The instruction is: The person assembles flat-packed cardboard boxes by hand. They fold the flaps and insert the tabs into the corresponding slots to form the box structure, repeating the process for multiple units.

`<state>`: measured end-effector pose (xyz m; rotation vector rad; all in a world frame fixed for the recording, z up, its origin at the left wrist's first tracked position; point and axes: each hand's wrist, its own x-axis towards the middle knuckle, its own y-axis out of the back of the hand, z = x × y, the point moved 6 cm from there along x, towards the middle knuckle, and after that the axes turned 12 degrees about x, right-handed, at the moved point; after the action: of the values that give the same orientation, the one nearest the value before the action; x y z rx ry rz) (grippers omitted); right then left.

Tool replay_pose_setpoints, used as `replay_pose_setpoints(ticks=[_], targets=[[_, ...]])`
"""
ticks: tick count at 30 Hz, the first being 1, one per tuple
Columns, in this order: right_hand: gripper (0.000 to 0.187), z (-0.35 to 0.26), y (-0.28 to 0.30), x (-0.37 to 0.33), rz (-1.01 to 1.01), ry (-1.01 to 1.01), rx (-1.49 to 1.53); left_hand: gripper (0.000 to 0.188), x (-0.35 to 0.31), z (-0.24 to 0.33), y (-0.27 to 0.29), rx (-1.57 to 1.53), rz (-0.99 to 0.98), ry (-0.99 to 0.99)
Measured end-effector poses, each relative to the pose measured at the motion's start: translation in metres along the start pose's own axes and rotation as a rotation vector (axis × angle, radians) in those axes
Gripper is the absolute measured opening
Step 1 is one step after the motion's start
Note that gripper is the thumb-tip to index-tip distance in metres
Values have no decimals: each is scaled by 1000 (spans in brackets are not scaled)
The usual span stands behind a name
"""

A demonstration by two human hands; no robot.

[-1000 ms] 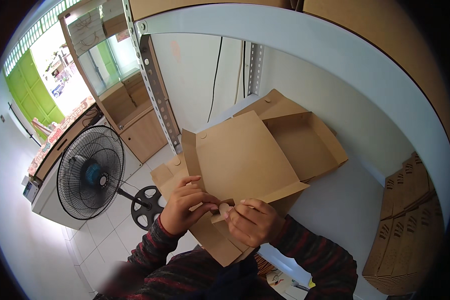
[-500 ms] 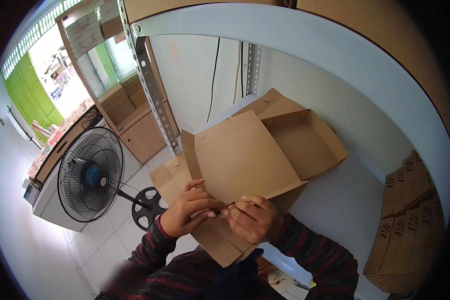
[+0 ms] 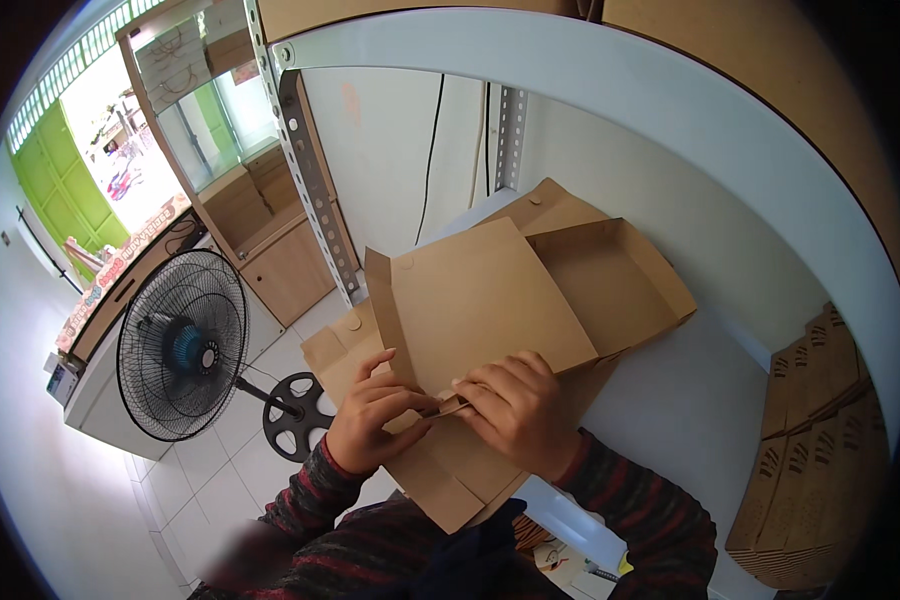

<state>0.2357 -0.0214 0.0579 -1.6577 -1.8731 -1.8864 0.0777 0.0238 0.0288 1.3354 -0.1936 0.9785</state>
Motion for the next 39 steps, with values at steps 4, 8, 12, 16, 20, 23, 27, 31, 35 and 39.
replay_pose_setpoints(ticks=[4,8,12,16,20,23,27,31,35,39], targets=[[20,-1,-2,-3,-12,10,-1,20,-1,3,0,23,28,-8],[15,-2,-3,-3,-9,8,-7,19,-1,5,-1,39,47,-4],[14,-5,-4,-2,-16,42,-31,16,1,8,0,80,47,13],[13,-5,-4,-4,3,41,-33,14,2,11,-2,80,80,20],[12,-2,-7,-4,33,-28,8,12,-1,9,-6,104,48,16],[11,-2,-11,-2,-55,-29,-15,11,-3,7,-11,117,18,28],[8,0,-18,-6,-115,-45,-40,11,-4,8,-22,120,-16,43],[7,3,-22,-8,-115,-74,-32,13,-5,5,-28,40,-41,81],[7,3,-18,-7,-84,-62,-9,14,-4,5,-26,76,-51,97],[7,0,-15,-4,-47,-68,0,13,-4,7,-24,103,-35,87]])
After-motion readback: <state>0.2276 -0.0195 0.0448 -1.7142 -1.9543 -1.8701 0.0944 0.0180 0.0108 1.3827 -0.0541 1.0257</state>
